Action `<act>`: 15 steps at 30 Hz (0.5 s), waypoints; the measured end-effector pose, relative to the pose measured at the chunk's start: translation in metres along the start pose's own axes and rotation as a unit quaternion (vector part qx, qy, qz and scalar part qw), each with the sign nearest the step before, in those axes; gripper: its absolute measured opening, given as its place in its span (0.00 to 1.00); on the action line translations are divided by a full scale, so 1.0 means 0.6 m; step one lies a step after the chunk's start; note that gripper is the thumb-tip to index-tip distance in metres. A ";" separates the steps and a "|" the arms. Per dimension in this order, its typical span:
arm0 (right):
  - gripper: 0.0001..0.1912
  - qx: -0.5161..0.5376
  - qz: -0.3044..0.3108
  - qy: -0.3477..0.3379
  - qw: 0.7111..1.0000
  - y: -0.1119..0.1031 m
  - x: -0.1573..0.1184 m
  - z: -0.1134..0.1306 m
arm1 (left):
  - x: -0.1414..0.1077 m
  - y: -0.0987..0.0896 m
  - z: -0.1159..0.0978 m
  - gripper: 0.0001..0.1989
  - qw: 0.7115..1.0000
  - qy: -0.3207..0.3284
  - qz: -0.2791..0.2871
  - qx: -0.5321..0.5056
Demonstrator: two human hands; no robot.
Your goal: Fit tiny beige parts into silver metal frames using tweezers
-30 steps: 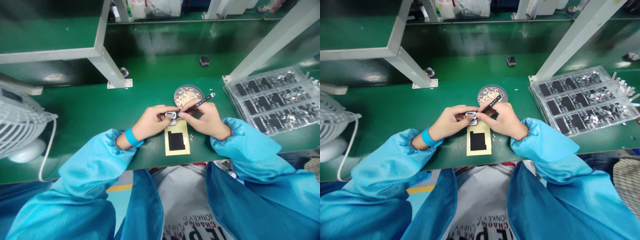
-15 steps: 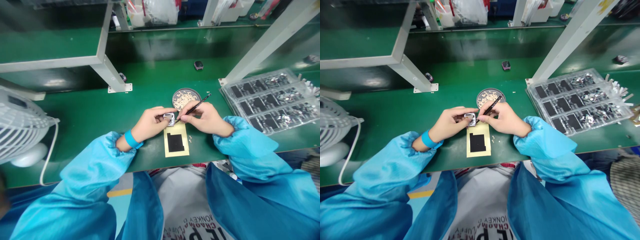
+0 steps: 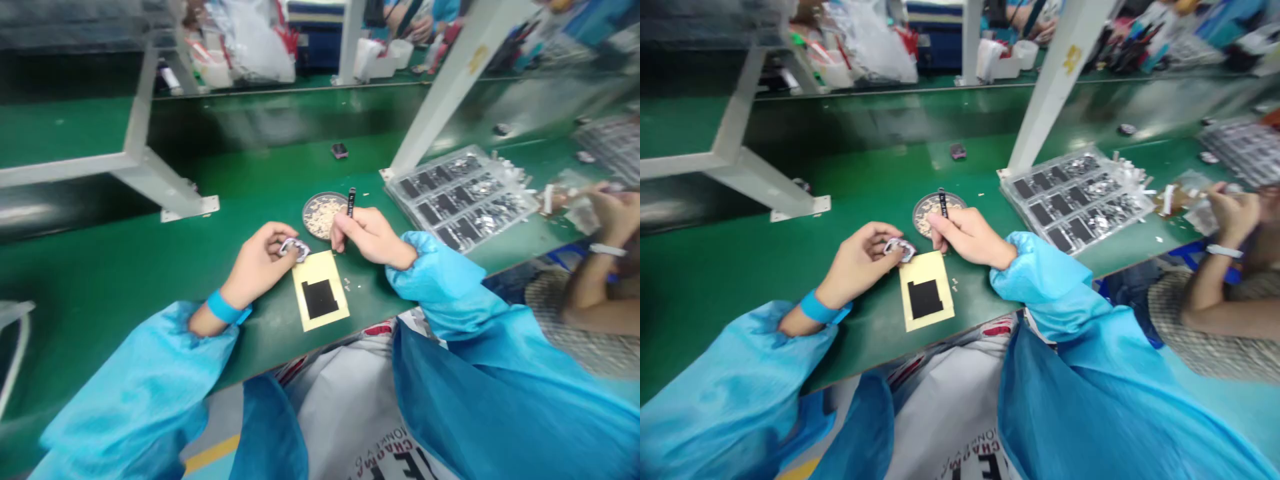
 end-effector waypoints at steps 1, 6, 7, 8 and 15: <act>0.28 -0.009 -0.028 0.011 1.000 -0.009 -0.009 -0.001 | 0.001 -0.004 0.003 0.16 1.000 -0.005 -0.006 0.004; 0.15 -0.204 -0.136 -0.038 0.969 -0.096 -0.060 0.011 | 0.003 -0.009 0.008 0.17 0.999 -0.011 0.012 0.036; 0.12 -0.244 -0.179 -0.024 0.953 -0.143 -0.062 0.003 | 0.003 -0.008 0.008 0.18 0.999 -0.012 0.015 0.038; 0.10 -0.290 -0.228 0.008 0.930 -0.200 -0.062 -0.011 | 0.002 -0.007 0.007 0.19 0.999 -0.012 0.017 0.041; 0.16 -0.417 -0.429 0.371 0.710 -0.568 -0.066 -0.159 | 0.004 -0.005 0.007 0.22 0.999 -0.028 0.023 0.034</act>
Point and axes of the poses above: each hand's wrist, its own x-axis towards the middle knuckle, its own y-axis out of the palm, z = x × y, the point moved 10 cm from there along x, towards the middle knuckle, and after that the axes turned 14 degrees about y, right-handed, at the moved point
